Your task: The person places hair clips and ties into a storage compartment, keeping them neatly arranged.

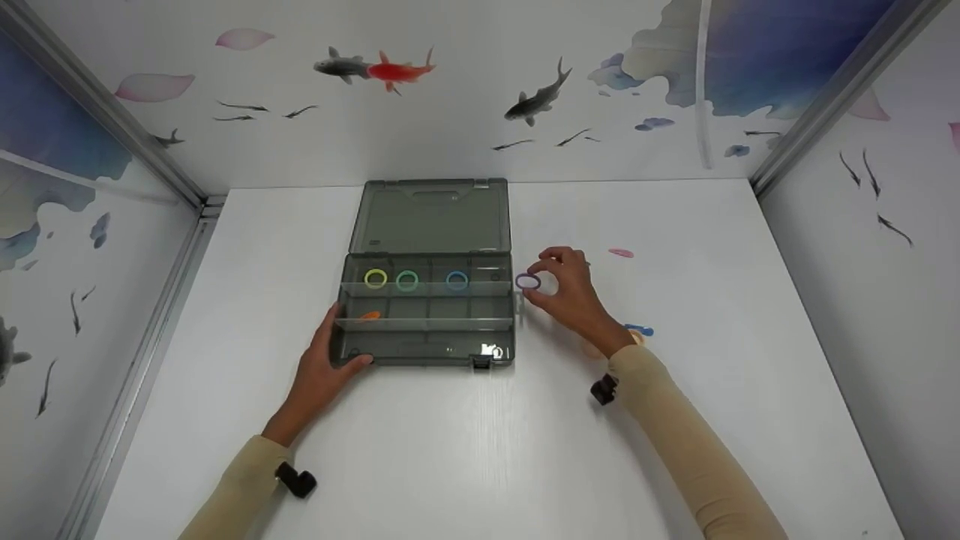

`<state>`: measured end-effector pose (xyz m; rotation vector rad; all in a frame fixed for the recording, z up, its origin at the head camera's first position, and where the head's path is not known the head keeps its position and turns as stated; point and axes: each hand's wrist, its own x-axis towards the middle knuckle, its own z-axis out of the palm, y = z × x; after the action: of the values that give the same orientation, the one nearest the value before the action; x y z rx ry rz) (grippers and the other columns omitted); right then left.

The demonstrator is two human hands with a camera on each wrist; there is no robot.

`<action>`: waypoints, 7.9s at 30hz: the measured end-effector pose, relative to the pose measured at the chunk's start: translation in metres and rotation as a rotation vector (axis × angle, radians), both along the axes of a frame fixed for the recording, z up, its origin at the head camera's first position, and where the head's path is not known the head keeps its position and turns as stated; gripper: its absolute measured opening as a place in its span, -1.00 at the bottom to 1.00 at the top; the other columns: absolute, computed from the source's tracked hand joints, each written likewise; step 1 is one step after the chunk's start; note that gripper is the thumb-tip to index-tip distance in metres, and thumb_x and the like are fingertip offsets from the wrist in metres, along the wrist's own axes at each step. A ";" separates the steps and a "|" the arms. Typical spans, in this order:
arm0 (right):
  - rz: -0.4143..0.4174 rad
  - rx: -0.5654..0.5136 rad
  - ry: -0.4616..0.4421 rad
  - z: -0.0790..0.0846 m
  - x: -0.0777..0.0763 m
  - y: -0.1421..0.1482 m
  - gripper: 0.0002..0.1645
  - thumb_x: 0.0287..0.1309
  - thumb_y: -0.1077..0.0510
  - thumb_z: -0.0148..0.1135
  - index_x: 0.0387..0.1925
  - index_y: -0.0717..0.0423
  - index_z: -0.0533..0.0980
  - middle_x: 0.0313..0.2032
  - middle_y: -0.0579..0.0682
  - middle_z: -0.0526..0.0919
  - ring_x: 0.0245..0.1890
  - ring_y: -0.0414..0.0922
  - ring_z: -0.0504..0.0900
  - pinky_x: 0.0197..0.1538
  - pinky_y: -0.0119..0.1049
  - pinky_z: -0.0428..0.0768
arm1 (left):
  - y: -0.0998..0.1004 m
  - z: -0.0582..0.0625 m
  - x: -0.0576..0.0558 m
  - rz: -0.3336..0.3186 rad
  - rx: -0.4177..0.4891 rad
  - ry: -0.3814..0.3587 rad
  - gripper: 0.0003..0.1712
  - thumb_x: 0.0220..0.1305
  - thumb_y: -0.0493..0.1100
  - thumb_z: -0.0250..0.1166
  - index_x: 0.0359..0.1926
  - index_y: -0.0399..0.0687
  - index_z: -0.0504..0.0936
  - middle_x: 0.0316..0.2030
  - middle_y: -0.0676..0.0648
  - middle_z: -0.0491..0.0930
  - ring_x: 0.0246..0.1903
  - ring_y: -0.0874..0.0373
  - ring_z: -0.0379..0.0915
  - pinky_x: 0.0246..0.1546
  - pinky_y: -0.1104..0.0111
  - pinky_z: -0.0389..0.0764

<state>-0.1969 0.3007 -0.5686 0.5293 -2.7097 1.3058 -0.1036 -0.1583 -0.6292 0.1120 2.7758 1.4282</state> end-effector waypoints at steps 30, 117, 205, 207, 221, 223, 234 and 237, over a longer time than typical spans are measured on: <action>0.047 -0.007 -0.004 -0.002 -0.041 -0.039 -0.73 0.34 0.30 0.55 0.02 0.29 0.72 0.28 0.33 0.49 0.33 0.25 0.31 0.39 0.21 0.31 | -0.001 -0.004 0.002 -0.008 0.003 0.015 0.35 0.29 0.38 0.57 0.82 0.16 -0.05 0.70 -0.31 0.12 0.69 -0.41 -0.06 0.51 -0.42 0.23; -0.195 -0.071 -0.055 -0.033 -0.030 0.049 -0.70 0.44 0.32 0.46 0.11 0.40 0.69 0.12 0.33 0.62 0.19 0.20 0.51 0.28 0.06 0.41 | -0.001 0.000 0.000 -0.002 0.001 0.015 0.35 0.29 0.38 0.57 0.82 0.19 -0.04 0.71 -0.30 0.12 0.70 -0.39 -0.07 0.52 -0.41 0.22; -0.106 -0.037 0.063 -0.003 -0.001 0.009 -0.89 0.36 0.32 0.53 -0.12 0.20 0.75 -0.03 0.17 0.68 0.05 0.13 0.54 0.08 0.03 0.45 | -0.001 -0.002 0.000 0.003 -0.001 0.025 0.36 0.28 0.41 0.56 0.82 0.21 -0.04 0.70 -0.30 0.12 0.69 -0.39 -0.05 0.53 -0.36 0.24; -0.085 -0.054 0.069 0.000 0.000 0.004 -0.89 0.34 0.35 0.54 -0.13 0.19 0.76 -0.02 0.17 0.69 0.06 0.08 0.53 0.07 0.05 0.44 | -0.001 -0.001 0.000 0.003 -0.003 0.018 0.35 0.28 0.41 0.56 0.82 0.21 -0.05 0.71 -0.29 0.11 0.70 -0.39 -0.08 0.54 -0.36 0.22; 0.039 -0.029 0.131 0.009 0.012 -0.031 -0.87 0.29 0.36 0.58 -0.17 0.16 0.77 -0.02 0.13 0.65 0.05 0.00 0.52 0.03 -0.05 0.46 | 0.000 0.000 0.000 0.003 0.000 0.005 0.36 0.28 0.39 0.57 0.82 0.18 -0.05 0.71 -0.30 0.10 0.70 -0.39 -0.09 0.54 -0.38 0.21; 0.062 -0.024 0.140 0.010 0.013 -0.036 -0.87 0.29 0.37 0.57 -0.17 0.17 0.77 -0.01 0.13 0.64 0.06 0.01 0.51 0.02 -0.03 0.47 | 0.000 0.000 0.000 0.004 -0.002 0.008 0.36 0.29 0.39 0.57 0.82 0.17 -0.04 0.71 -0.31 0.11 0.70 -0.39 -0.08 0.54 -0.38 0.21; 0.207 0.030 0.146 0.016 0.012 -0.068 -0.82 0.27 0.35 0.61 -0.12 0.17 0.79 -0.01 0.12 0.62 0.09 0.08 0.52 0.16 -0.06 0.54 | 0.000 0.000 -0.001 -0.003 0.008 0.011 0.34 0.30 0.38 0.57 0.82 0.17 -0.04 0.71 -0.30 0.12 0.69 -0.39 -0.07 0.55 -0.36 0.21; 0.246 0.043 0.154 0.017 0.011 -0.079 -0.82 0.25 0.36 0.61 -0.14 0.17 0.78 0.00 0.11 0.61 0.10 0.09 0.52 0.19 -0.01 0.56 | -0.001 -0.001 -0.001 0.001 0.008 -0.002 0.33 0.32 0.35 0.57 0.82 0.19 -0.05 0.72 -0.28 0.11 0.70 -0.37 -0.09 0.55 -0.36 0.19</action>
<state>-0.1858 0.2220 -0.5519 0.9522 -2.6156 1.2014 -0.1043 -0.1588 -0.6299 0.1090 2.7696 1.4391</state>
